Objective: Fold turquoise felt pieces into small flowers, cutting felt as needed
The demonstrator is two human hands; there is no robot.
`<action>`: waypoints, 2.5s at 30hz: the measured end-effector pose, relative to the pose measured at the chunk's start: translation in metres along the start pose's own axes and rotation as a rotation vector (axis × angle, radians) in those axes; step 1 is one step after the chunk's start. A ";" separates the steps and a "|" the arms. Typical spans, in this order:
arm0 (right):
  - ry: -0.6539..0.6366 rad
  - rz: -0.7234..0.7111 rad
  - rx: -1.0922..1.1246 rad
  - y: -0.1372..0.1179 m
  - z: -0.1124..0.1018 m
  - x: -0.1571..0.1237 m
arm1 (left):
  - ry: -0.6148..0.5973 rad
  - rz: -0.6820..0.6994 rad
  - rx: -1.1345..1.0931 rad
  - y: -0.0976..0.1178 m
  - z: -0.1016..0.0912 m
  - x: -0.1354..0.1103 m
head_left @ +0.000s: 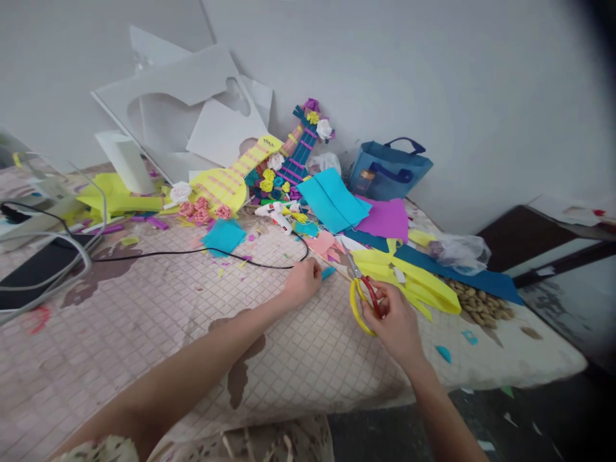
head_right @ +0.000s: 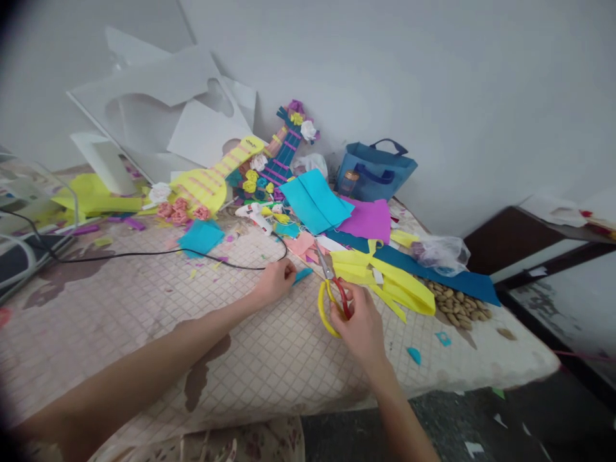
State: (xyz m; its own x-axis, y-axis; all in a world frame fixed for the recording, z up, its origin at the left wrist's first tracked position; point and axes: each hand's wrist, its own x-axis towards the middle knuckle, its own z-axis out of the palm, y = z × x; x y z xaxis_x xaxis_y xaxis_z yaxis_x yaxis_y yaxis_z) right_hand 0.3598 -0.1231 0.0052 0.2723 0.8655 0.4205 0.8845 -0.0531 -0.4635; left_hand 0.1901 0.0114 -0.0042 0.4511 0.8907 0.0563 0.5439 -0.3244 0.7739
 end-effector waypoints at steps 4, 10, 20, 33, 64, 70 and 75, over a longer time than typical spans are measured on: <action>-0.128 -0.040 0.005 -0.013 0.008 -0.003 | -0.071 -0.011 0.048 0.000 0.001 0.001; -0.191 -0.019 -0.032 -0.016 0.020 -0.001 | -0.068 -0.006 0.113 0.002 0.003 0.001; -0.281 -0.148 -0.137 -0.006 0.019 0.005 | 0.064 0.113 0.147 0.002 -0.001 -0.003; -0.415 -0.418 0.161 -0.113 0.057 0.017 | 0.161 0.314 0.136 -0.064 -0.094 -0.059; -0.322 -0.579 0.538 -0.159 0.131 0.024 | 0.285 0.055 -0.186 -0.107 -0.127 -0.066; -0.302 -0.635 0.501 -0.161 0.131 0.030 | 0.272 -0.035 -0.263 -0.097 -0.118 -0.069; -0.309 -0.649 0.478 -0.160 0.134 0.028 | 0.237 -0.030 -0.230 -0.093 -0.116 -0.068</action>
State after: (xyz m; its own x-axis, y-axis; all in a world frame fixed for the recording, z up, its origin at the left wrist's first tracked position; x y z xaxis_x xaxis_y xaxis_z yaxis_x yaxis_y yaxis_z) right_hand 0.1748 -0.0239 -0.0138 -0.4078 0.7525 0.5172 0.5562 0.6539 -0.5129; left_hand 0.0271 0.0180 -0.0069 0.2455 0.9568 0.1557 0.3684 -0.2407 0.8980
